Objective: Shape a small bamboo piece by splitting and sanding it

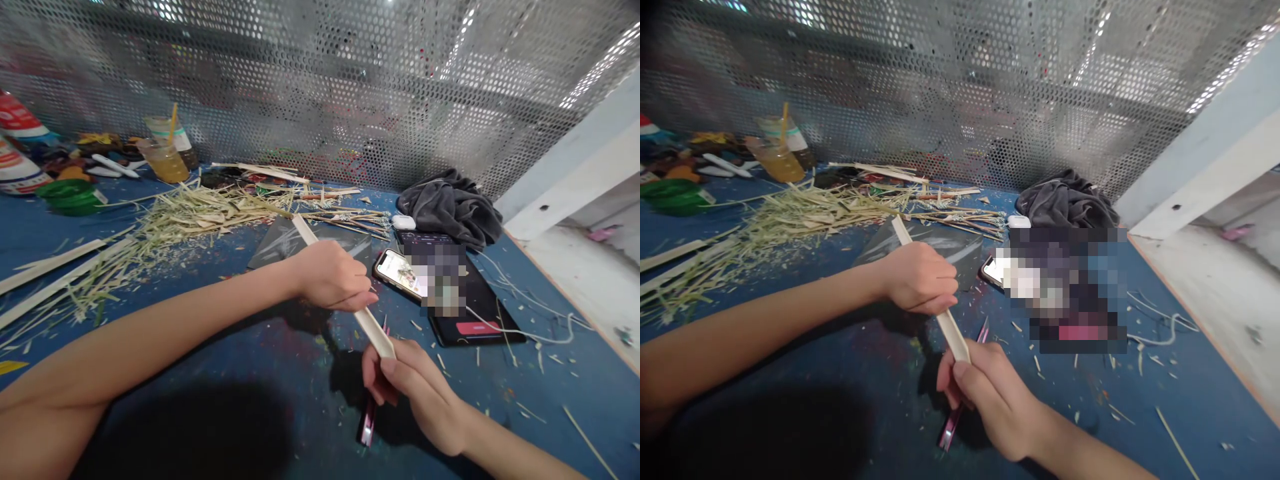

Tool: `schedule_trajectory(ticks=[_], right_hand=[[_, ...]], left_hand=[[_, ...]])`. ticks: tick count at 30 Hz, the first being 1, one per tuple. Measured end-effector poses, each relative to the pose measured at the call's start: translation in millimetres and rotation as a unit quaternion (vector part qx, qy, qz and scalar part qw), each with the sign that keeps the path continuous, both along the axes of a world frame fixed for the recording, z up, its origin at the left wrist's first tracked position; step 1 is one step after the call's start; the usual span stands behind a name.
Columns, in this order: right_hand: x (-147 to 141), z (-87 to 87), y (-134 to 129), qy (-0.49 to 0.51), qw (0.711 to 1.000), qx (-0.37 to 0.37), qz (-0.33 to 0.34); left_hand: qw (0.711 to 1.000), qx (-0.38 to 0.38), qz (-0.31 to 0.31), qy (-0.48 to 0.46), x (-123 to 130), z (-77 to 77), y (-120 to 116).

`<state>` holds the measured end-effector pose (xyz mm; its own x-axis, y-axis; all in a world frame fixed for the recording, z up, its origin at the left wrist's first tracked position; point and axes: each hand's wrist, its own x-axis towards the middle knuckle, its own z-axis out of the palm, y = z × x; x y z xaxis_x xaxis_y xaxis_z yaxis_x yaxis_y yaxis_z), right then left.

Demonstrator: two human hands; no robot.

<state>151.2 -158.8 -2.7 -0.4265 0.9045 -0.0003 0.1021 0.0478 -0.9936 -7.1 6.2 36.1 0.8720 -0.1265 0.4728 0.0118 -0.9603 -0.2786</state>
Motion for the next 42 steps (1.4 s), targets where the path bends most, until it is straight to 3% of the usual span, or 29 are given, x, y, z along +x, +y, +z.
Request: schedule_trajectory(ticks=[9, 17, 21, 28, 35, 42], right_hand=[[-4, 4.4, 0, -0.083, 0.996, 0.042, -0.003], [-8, 9.9, 4, -0.154, 0.982, 0.079, -0.079], [-4, 13.2, 0, -0.113, 0.990, 0.082, -0.021], [-3, 15.3, -9, -0.110, 0.985, 0.077, -0.105], [-6, 11.9, -12, -0.116, 0.984, 0.076, -0.113], [-10, 14.7, -9, -0.134, 0.986, 0.084, -0.043]], left_hand=[[1.000, 0.000, -0.025, 0.008, 1, 1.3, -9], [0.998, 0.049, -0.033, -0.026, 0, 13.7, -16], [0.998, 0.034, -0.040, -0.019, 0, 16.2, -17], [0.996, -0.071, -0.027, -0.039, 7, -0.9, -16], [0.991, -0.103, -0.031, -0.081, 11, -25.8, -17], [0.993, -0.018, -0.067, -0.095, 6, -12.3, -14]])
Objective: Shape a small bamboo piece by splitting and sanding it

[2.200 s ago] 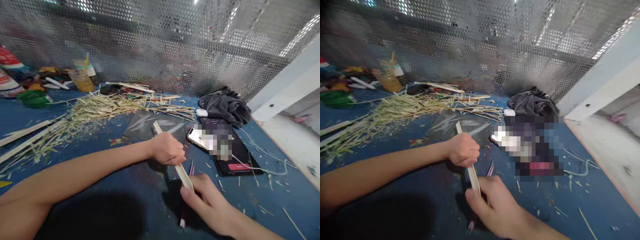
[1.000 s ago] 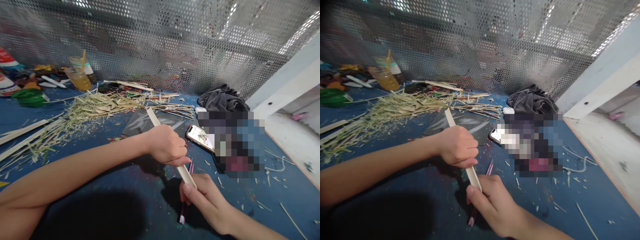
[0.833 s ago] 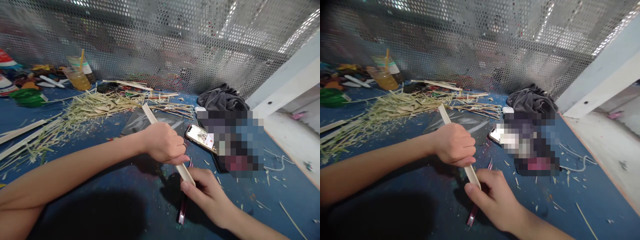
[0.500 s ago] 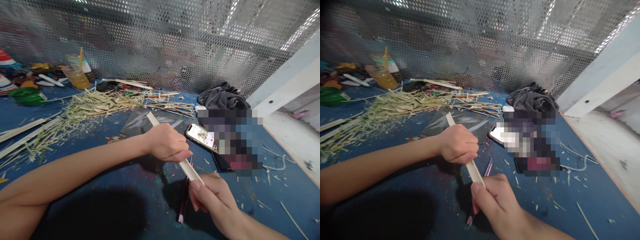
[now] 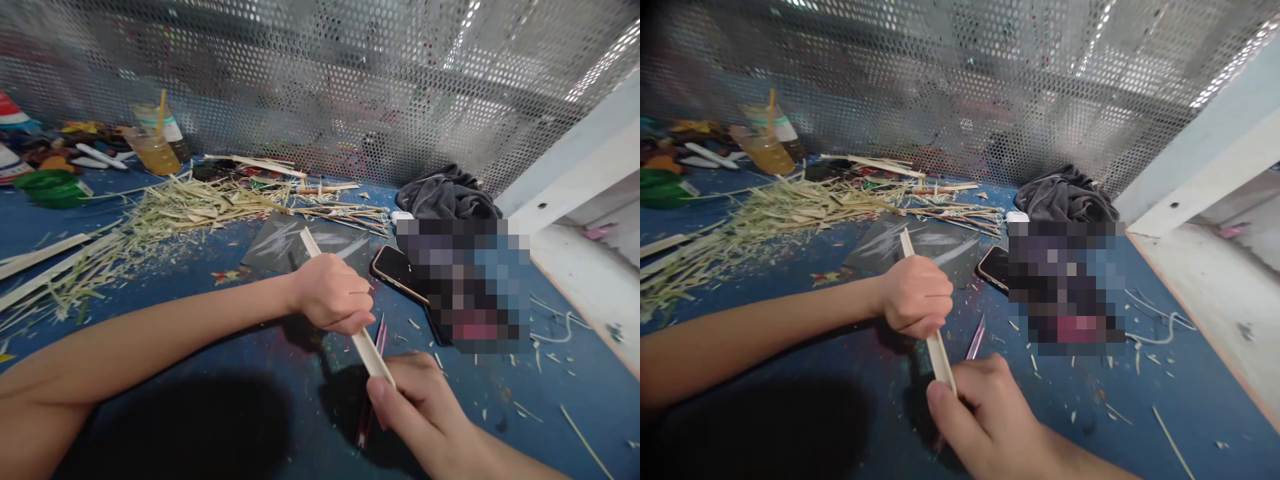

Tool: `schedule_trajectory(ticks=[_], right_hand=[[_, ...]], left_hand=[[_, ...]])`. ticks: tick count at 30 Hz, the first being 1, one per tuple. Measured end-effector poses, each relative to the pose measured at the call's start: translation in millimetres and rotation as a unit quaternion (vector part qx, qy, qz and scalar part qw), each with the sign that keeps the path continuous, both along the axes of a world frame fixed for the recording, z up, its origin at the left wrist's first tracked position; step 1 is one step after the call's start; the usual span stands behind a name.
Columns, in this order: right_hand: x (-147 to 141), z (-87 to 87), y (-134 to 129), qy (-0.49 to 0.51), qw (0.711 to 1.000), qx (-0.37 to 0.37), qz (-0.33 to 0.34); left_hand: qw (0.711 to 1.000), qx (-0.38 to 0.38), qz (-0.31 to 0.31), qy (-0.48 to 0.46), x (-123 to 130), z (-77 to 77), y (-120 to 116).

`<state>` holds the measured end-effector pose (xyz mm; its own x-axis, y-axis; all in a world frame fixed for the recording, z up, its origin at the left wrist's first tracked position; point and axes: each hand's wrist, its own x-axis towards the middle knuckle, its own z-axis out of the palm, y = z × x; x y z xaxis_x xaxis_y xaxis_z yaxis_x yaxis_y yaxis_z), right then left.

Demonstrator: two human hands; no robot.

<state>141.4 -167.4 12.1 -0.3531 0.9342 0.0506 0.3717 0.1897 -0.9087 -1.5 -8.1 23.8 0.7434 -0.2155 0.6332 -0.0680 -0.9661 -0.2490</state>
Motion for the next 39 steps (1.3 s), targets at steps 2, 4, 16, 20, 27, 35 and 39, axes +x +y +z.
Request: schedule_trajectory(ticks=[2, 4, 16, 20, 27, 35, 39], right_hand=[[-1, 1.2, 0, -0.002, 1.000, -0.017, 0.027], [-2, 1.3, -1, -0.002, 0.998, -0.039, 0.044], [-1, 6.3, 0, -0.049, 0.988, -0.130, 0.070], [3, 14.5, -2, -0.043, 0.989, -0.094, 0.106], [6, 9.8, -2, -0.012, 0.981, -0.101, 0.165], [2, -10.7, -7, 0.045, 0.976, -0.084, 0.194], [-4, -19.7, -6, 0.068, 0.975, -0.052, 0.205]], left_hand=[[1.000, 0.022, -0.010, 0.002, -1, 7.0, -3], [0.999, 0.043, -0.018, 0.012, -2, 13.5, -6], [0.994, 0.092, -0.009, 0.049, -3, 26.8, -16], [0.998, 0.043, -0.029, 0.043, 0, 21.7, -17], [0.998, 0.023, -0.031, 0.049, 0, 26.2, -20], [0.998, -0.025, -0.044, 0.025, 3, 14.7, -25], [0.997, -0.056, -0.057, 0.009, 5, 5.1, -24]])
